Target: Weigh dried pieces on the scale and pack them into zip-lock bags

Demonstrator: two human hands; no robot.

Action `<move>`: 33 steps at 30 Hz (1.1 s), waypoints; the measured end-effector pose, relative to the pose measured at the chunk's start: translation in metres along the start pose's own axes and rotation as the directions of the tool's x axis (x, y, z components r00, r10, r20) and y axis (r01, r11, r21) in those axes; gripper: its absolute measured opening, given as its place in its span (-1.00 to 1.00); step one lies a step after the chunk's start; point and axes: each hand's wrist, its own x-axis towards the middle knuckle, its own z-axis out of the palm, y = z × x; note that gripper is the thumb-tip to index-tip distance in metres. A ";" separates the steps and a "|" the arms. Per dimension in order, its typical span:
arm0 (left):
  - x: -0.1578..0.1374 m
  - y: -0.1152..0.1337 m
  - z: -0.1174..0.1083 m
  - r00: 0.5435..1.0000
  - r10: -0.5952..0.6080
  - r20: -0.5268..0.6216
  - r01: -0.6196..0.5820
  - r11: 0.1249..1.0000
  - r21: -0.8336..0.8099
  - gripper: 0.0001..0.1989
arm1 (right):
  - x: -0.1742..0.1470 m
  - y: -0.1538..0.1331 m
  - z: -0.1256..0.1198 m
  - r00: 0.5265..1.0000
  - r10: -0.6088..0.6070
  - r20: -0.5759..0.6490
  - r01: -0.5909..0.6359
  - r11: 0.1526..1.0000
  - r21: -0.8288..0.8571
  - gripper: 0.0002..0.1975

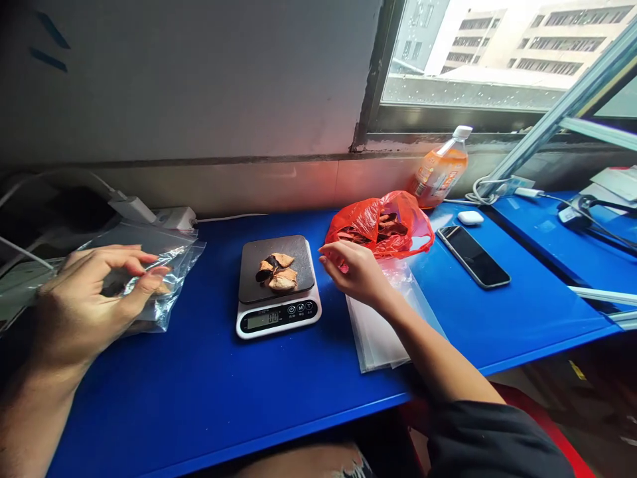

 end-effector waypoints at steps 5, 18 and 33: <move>0.000 0.010 0.001 0.997 0.072 0.009 -0.071 0.996 -0.060 -0.81 | 0.003 0.001 -0.022 0.995 -0.006 -0.100 -0.004 0.994 -0.107 -0.82; -0.005 0.026 0.004 0.988 0.123 0.097 -0.108 0.983 -0.147 -0.80 | 0.003 0.030 -0.029 0.962 0.133 -0.238 -0.176 0.969 -0.171 -0.80; -0.011 0.030 0.017 0.954 0.095 0.283 -0.041 0.981 -0.191 -0.71 | -0.055 0.031 -0.070 0.936 0.153 0.318 -0.021 0.924 -0.382 -0.74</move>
